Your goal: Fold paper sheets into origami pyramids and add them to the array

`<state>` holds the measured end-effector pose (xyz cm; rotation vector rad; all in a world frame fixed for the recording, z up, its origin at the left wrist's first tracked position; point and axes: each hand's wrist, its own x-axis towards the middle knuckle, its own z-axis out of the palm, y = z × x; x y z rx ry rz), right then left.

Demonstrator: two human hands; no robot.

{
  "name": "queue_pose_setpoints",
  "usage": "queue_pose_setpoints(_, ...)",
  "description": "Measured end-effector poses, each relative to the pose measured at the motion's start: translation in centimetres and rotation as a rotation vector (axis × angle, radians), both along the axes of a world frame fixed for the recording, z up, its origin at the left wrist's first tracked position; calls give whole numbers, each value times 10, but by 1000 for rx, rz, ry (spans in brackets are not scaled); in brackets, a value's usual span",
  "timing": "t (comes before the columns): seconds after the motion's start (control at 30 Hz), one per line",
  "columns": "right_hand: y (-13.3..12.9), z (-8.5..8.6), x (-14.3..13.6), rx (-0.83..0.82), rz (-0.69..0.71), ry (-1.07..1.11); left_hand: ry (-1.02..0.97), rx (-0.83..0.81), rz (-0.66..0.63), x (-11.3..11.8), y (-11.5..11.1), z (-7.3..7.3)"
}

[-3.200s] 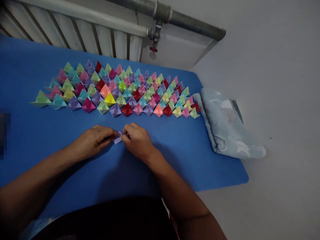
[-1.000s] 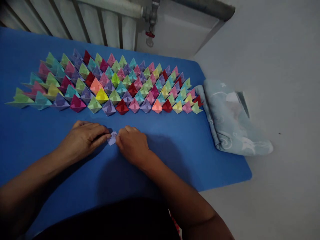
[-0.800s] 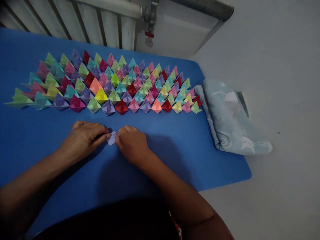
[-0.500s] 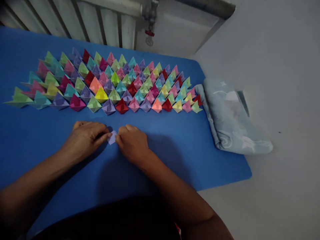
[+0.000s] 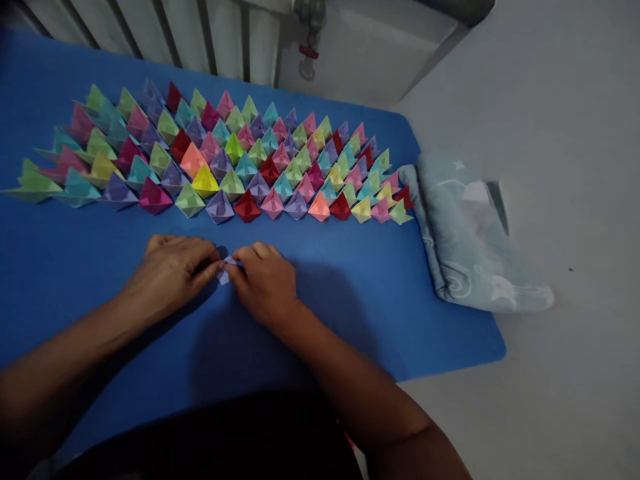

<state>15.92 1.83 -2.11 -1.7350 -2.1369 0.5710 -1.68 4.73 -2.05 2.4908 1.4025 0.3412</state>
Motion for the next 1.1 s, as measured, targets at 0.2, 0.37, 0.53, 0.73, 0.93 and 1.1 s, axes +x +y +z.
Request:
queue_pose_setpoints(0.2,12,6,-3,-76,-10,31,-17,-15,-4,-1,1,-2)
queue_pose_setpoints(0.37,16,12,-2,-120,6,21,-46,-120,21,-3,9,0)
queue_pose_setpoints(0.53,18,9,5,-146,24,120,-43,-267,43,-7,19,9)
queue_pose_setpoints(0.73,26,3,10,-189,51,219,-69,-403,56,-10,24,16)
queue_pose_setpoints(0.93,33,6,11,-204,103,209,89,-352,41,-10,31,16)
queue_pose_setpoints(1.1,26,6,12,-145,103,218,54,-142,-104,-4,24,10)
